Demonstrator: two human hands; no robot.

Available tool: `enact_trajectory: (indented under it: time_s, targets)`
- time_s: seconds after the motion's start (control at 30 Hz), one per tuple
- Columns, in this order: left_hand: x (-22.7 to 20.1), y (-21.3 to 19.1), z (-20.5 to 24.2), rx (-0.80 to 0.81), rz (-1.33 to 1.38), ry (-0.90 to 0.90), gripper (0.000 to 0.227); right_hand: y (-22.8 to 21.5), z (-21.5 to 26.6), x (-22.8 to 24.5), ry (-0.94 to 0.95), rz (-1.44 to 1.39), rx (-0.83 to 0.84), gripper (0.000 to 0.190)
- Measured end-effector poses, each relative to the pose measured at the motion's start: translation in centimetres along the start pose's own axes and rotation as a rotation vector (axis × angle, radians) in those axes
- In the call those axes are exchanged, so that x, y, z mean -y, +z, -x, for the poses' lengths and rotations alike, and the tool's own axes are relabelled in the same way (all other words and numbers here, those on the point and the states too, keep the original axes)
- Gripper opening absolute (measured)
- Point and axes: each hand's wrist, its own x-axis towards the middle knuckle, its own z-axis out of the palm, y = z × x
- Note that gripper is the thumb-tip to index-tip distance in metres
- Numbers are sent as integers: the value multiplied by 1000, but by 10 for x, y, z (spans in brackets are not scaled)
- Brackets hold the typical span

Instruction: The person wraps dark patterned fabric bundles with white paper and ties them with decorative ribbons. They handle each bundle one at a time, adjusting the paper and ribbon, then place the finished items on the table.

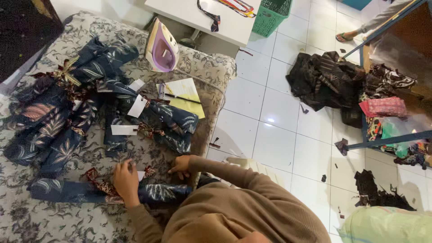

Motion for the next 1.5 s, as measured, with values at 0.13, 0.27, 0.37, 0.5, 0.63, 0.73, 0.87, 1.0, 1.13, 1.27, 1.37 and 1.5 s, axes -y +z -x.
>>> enact_trajectory:
  time_s: [0.13,0.27,0.37,0.5,0.63,0.73,0.87,1.0,1.13,1.27,1.37,1.5]
  targets:
    - [-7,-10,2,-15,-34,13,26,5,-8,-5,4,-36,30,69]
    - [-10,-11,5,-30,-52,40,26,2,-5,-5,54,-60,45,68]
    - [-8,-10,6,-10,-15,17,26,4,-2,-3,14,-11,36,67]
    - [-8,-7,1,-4,-82,10,26,6,-4,-8,3,-29,37,65]
    - [-11,-11,3,-43,-128,58,25,7,-10,-21,-82,-97,40,62]
    - [-16,-17,3,-1,-96,16,27,10,-13,-22,-97,-84,41,61]
    - [-19,-14,4,34,-1,-56,27,4,-5,-22,-72,-94,16,59]
    - [-8,-9,10,-133,-119,99,25,3,-3,-17,-90,-98,36,61]
    - [-8,-3,7,-154,-94,110,24,3,2,-18,-45,-139,16,63]
    - [-3,-5,8,-347,-242,17,30,-1,1,-8,-67,-159,-1,63]
    - [-3,2,18,-397,-245,-13,35,6,11,-11,-44,-161,3,61]
    - [-2,1,5,-180,-204,-130,43,-9,12,-4,-97,-262,76,57]
